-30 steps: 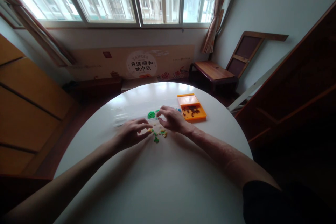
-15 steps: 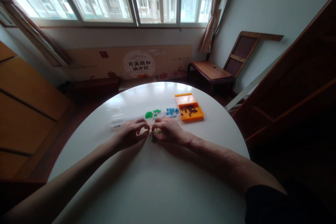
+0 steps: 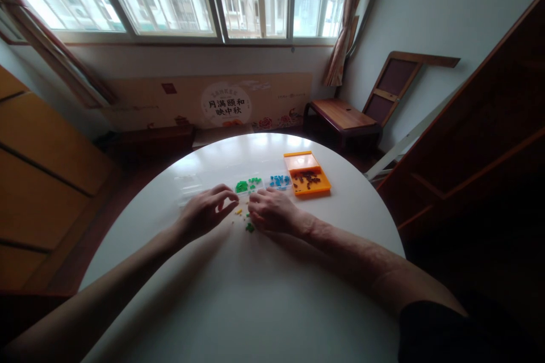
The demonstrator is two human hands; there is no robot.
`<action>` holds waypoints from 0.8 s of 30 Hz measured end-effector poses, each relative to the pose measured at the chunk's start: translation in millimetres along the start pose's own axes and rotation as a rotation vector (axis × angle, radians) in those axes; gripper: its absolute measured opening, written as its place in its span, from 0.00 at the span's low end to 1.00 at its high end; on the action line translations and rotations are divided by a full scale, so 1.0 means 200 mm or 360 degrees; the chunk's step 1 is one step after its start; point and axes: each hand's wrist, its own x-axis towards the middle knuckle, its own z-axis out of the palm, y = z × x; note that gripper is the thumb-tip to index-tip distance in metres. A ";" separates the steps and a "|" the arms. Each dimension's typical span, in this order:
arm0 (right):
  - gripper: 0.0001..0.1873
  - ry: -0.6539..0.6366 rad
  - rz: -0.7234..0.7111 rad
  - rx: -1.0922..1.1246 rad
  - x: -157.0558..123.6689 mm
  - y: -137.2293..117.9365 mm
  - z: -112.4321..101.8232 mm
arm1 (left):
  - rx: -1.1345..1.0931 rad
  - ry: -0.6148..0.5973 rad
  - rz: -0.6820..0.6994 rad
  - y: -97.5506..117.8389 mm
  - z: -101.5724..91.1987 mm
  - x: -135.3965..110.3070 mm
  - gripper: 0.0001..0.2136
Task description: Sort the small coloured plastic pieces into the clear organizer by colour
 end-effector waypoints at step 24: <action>0.02 0.0238 0.0435 0.0517 -0.01 0.20 -0.03 | -0.0188 -0.0106 0.0163 -0.01 -0.04 0.06 0.08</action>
